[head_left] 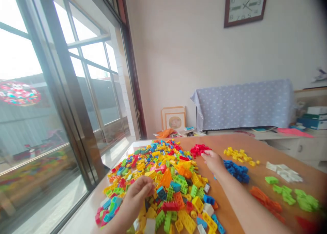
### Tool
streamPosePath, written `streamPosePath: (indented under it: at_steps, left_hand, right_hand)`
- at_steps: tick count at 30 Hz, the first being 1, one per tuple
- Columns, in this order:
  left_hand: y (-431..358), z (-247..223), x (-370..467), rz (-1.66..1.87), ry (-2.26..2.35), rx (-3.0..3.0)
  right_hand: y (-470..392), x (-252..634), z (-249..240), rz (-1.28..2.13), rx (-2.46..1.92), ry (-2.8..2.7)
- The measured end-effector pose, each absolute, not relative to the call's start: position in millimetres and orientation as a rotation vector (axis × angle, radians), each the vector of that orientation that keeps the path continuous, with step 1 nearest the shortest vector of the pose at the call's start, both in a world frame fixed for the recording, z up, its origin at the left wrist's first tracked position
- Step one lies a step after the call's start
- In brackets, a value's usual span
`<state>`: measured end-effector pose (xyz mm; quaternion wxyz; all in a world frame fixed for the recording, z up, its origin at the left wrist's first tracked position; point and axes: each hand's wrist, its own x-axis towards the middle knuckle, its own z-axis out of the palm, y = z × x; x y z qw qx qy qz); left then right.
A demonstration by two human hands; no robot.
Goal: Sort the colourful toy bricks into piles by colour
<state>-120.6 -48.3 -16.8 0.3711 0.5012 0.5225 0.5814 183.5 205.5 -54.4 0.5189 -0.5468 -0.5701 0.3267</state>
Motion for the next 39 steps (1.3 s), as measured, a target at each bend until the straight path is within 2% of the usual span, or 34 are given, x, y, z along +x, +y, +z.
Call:
streamPosePath:
  at_steps: [4,7,14,21,29,39]
  left_hand:
    - [-25.5,4.5,-129.4,1.845,1.407,1.177]
    - [-12.3,6.6,-132.0,1.918,1.462,1.169]
    - [-17.6,-36.0,-135.0,1.516,1.818,1.832]
    - [-20.1,-28.4,-126.7,1.374,1.771,2.344]
    - [-19.4,-28.4,-122.8,1.261,1.816,2.437]
    - [-17.9,-30.4,-120.3,0.914,1.944,2.483]
  right_hand:
    - [236.3,196.6,-51.3,0.616,-1.472,-1.567]
    - [257.3,207.8,-40.6,0.493,-1.62,-1.682]
    - [294.1,226.0,-28.8,0.239,-1.971,-1.797]
    - [315.9,226.6,-42.7,0.137,-2.166,-1.814]
    - [313.3,218.3,-47.1,0.161,-2.028,-1.851]
    - [263.4,152.2,-42.0,0.414,-1.41,-2.149]
